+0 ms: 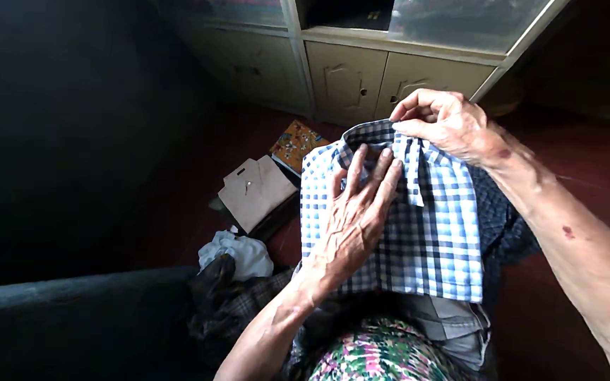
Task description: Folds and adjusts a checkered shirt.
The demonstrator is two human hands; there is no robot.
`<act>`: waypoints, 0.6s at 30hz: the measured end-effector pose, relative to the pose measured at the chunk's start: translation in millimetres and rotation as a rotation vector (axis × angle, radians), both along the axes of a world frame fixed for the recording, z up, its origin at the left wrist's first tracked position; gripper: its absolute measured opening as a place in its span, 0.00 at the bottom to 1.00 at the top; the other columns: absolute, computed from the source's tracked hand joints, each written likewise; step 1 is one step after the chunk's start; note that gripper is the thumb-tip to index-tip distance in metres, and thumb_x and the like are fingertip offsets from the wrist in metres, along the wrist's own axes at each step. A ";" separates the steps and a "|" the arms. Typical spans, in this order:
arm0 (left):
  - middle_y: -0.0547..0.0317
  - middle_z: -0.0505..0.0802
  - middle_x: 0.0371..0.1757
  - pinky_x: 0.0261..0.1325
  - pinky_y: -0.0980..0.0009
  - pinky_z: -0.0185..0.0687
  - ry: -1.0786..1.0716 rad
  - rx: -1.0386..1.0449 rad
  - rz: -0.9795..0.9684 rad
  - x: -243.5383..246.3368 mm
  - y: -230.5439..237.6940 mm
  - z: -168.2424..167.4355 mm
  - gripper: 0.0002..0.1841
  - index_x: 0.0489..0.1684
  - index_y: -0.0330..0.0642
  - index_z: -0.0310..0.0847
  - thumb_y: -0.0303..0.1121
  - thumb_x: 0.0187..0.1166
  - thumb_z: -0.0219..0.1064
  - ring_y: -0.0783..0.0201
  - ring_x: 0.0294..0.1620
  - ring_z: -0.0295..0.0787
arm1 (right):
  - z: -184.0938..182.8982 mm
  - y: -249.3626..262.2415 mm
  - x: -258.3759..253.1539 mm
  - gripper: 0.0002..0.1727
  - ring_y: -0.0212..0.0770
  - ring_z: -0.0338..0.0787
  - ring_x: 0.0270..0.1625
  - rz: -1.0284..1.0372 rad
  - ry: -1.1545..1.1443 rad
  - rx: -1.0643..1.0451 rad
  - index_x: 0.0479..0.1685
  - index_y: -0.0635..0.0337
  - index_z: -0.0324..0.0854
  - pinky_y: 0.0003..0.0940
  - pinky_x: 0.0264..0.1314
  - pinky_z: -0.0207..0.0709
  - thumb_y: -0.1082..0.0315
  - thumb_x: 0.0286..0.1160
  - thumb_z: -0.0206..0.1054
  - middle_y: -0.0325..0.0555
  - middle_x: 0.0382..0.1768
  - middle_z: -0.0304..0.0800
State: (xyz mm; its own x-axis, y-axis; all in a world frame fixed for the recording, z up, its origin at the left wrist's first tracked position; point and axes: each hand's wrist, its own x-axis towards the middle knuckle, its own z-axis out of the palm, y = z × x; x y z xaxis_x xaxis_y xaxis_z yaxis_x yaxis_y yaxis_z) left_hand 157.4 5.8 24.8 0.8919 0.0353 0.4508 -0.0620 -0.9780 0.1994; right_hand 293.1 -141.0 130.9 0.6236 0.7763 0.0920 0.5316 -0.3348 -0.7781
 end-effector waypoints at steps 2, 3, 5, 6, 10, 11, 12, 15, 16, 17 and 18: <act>0.62 0.73 0.88 0.86 0.47 0.60 -0.108 -0.106 -0.051 -4.8 3.5 11.5 0.22 0.81 0.57 0.78 0.38 0.88 0.61 0.50 0.94 0.54 | -7.2 7.2 14.2 0.17 0.37 0.90 0.50 -0.019 -0.012 0.011 0.70 0.52 0.78 0.32 0.54 0.83 0.66 0.86 0.63 0.44 0.53 0.90; 0.60 0.78 0.85 0.86 0.46 0.64 -0.199 -0.182 -0.063 -9.1 7.9 17.8 0.20 0.74 0.56 0.84 0.36 0.85 0.66 0.48 0.91 0.60 | -16.6 9.1 30.5 0.19 0.37 0.91 0.52 -0.016 -0.036 0.040 0.74 0.52 0.77 0.33 0.57 0.84 0.63 0.86 0.64 0.44 0.56 0.90; 0.55 0.85 0.77 0.83 0.48 0.70 -0.369 -0.311 0.005 -21.8 25.6 25.6 0.15 0.63 0.51 0.92 0.31 0.79 0.71 0.47 0.84 0.72 | -39.8 -7.3 59.3 0.21 0.31 0.90 0.58 -0.024 -0.114 0.113 0.75 0.47 0.78 0.30 0.61 0.85 0.56 0.86 0.64 0.38 0.60 0.90; 0.54 0.87 0.75 0.81 0.51 0.74 -0.412 -0.364 0.074 -30.1 38.4 25.3 0.14 0.61 0.48 0.92 0.30 0.79 0.71 0.49 0.80 0.77 | -46.9 -21.6 61.8 0.21 0.32 0.91 0.60 -0.060 -0.120 0.132 0.74 0.46 0.78 0.30 0.62 0.86 0.55 0.86 0.63 0.37 0.62 0.89; 0.65 0.92 0.60 0.57 0.66 0.91 -0.153 -0.848 0.362 -62.9 84.4 -2.3 0.18 0.69 0.50 0.84 0.44 0.88 0.63 0.68 0.56 0.91 | -72.3 -70.7 37.4 0.19 0.32 0.89 0.53 -0.281 0.013 0.125 0.71 0.44 0.81 0.35 0.56 0.85 0.52 0.86 0.63 0.36 0.54 0.90; 0.62 0.94 0.53 0.52 0.65 0.92 -0.017 -1.028 0.393 -68.8 88.8 -4.7 0.17 0.64 0.47 0.85 0.44 0.88 0.62 0.67 0.49 0.93 | -81.4 -80.0 28.3 0.19 0.29 0.88 0.49 -0.294 0.045 0.111 0.68 0.46 0.81 0.32 0.53 0.84 0.51 0.85 0.62 0.35 0.50 0.89; 0.58 0.93 0.46 0.50 0.65 0.90 0.106 -1.183 0.411 -71.9 88.5 -1.5 0.14 0.57 0.40 0.86 0.40 0.89 0.61 0.66 0.45 0.92 | -88.4 -87.5 18.2 0.20 0.25 0.89 0.48 -0.294 0.072 0.087 0.67 0.51 0.80 0.27 0.54 0.84 0.50 0.85 0.62 0.35 0.49 0.90; 0.56 0.93 0.40 0.46 0.65 0.91 0.221 -1.408 0.302 -76.0 83.6 -14.7 0.17 0.54 0.41 0.88 0.43 0.91 0.56 0.64 0.40 0.92 | -93.4 -97.0 -16.8 0.24 0.24 0.89 0.51 -0.307 0.180 0.107 0.64 0.70 0.78 0.22 0.60 0.83 0.56 0.84 0.61 0.45 0.52 0.89; 0.55 0.94 0.43 0.49 0.63 0.92 0.215 -1.440 0.261 -78.5 83.3 -21.6 0.18 0.59 0.43 0.87 0.45 0.91 0.57 0.63 0.42 0.93 | -94.8 -99.6 -24.6 0.25 0.22 0.87 0.52 -0.300 0.203 0.130 0.64 0.73 0.77 0.21 0.61 0.82 0.56 0.84 0.60 0.44 0.52 0.89; 0.55 0.94 0.44 0.47 0.64 0.91 0.195 -1.459 0.256 -80.5 82.4 -24.9 0.18 0.61 0.44 0.87 0.45 0.90 0.59 0.63 0.42 0.92 | -97.7 -102.7 -29.8 0.27 0.20 0.86 0.55 -0.270 0.211 0.155 0.64 0.73 0.76 0.20 0.64 0.80 0.54 0.86 0.58 0.42 0.54 0.88; 0.56 0.94 0.45 0.47 0.65 0.89 0.175 -1.469 0.255 -82.1 81.6 -25.8 0.18 0.62 0.44 0.86 0.45 0.89 0.60 0.64 0.42 0.91 | -103.8 -106.4 -32.9 0.29 0.19 0.85 0.59 -0.239 0.214 0.199 0.67 0.71 0.76 0.20 0.68 0.78 0.50 0.86 0.58 0.38 0.58 0.87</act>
State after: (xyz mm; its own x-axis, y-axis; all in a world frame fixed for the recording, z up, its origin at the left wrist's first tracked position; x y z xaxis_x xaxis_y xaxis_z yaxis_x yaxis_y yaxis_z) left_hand 75.3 87.3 -1.1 0.8296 0.5081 -0.2318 0.2021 0.1138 0.9727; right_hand 260.2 -247.4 27.1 0.8063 0.5867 0.0749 0.2754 -0.2603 -0.9254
